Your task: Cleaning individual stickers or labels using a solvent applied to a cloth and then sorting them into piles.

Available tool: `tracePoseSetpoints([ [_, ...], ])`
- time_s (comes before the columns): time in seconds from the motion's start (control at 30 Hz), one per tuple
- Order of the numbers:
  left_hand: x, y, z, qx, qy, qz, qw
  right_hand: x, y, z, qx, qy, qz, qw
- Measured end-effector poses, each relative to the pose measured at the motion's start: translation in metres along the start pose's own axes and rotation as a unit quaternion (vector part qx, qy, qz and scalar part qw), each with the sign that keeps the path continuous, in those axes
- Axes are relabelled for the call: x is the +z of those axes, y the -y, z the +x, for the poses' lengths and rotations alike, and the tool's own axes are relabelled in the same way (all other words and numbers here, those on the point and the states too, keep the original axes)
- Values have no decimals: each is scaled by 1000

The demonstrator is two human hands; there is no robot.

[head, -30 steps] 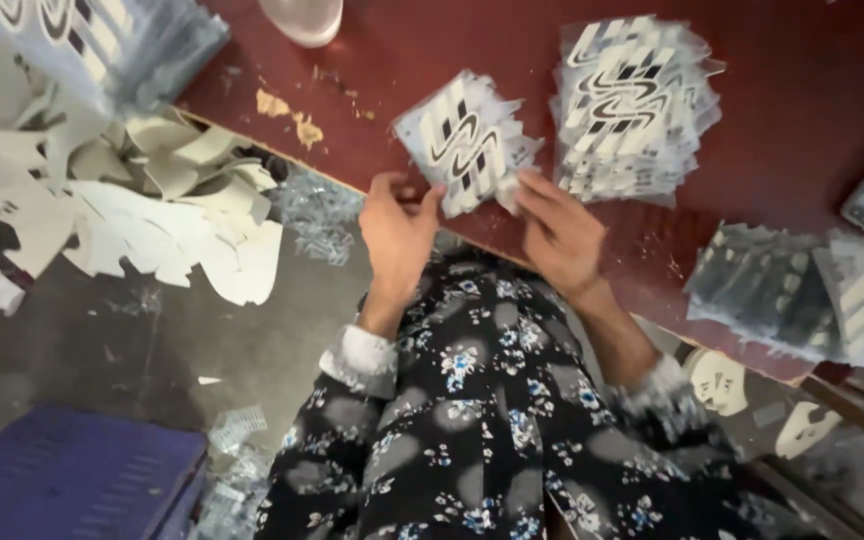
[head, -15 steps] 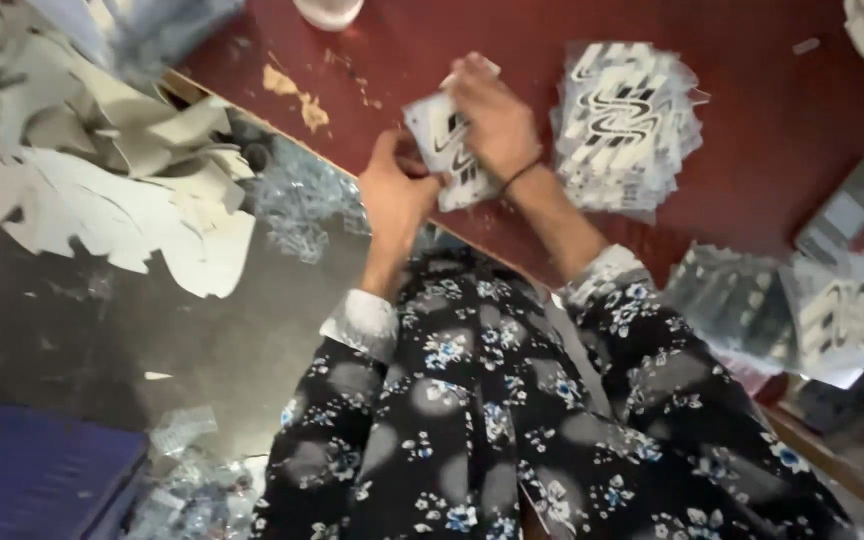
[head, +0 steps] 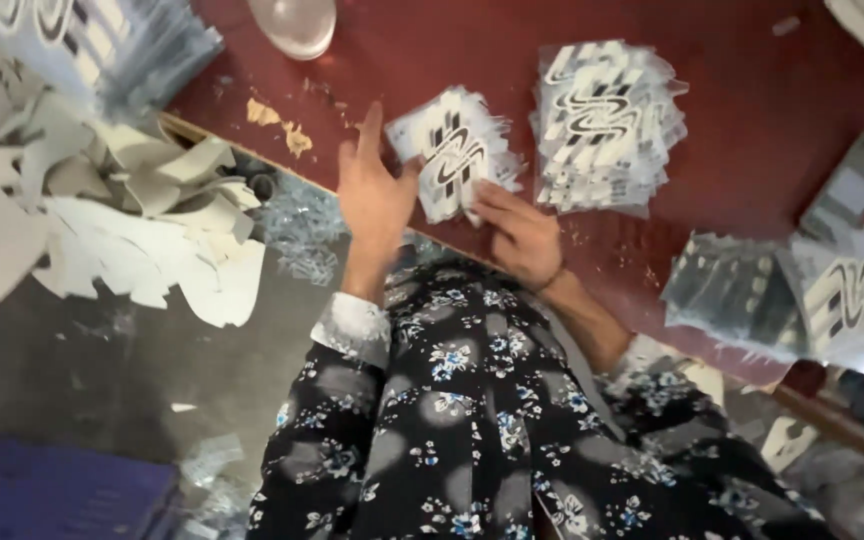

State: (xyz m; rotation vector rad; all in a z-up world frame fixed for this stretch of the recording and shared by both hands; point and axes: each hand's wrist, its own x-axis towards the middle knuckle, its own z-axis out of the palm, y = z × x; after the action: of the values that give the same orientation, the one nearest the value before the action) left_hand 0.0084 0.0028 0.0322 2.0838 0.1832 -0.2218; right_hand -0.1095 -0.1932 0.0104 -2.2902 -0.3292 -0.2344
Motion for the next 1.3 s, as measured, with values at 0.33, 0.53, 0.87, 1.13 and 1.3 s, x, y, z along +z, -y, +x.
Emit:
tracePoseSetpoints([
  [0.33,18,28,-4,247,-67,29,966,-33,38,-63,191,-223,38,955],
  [0.53,18,-78,13,282,-8,-171,944,-44,48,-69,225,-269,17,936],
  [0.87,42,-35,12,231,-57,-15,971,-45,40,-12,188,-196,43,961],
  [1.13,31,31,-30,62,15,-18,998,28,-38,38,3,25,-55,998],
  [1.3,27,27,-23,50,17,-17,998,52,-65,71,25,94,-110,989],
])
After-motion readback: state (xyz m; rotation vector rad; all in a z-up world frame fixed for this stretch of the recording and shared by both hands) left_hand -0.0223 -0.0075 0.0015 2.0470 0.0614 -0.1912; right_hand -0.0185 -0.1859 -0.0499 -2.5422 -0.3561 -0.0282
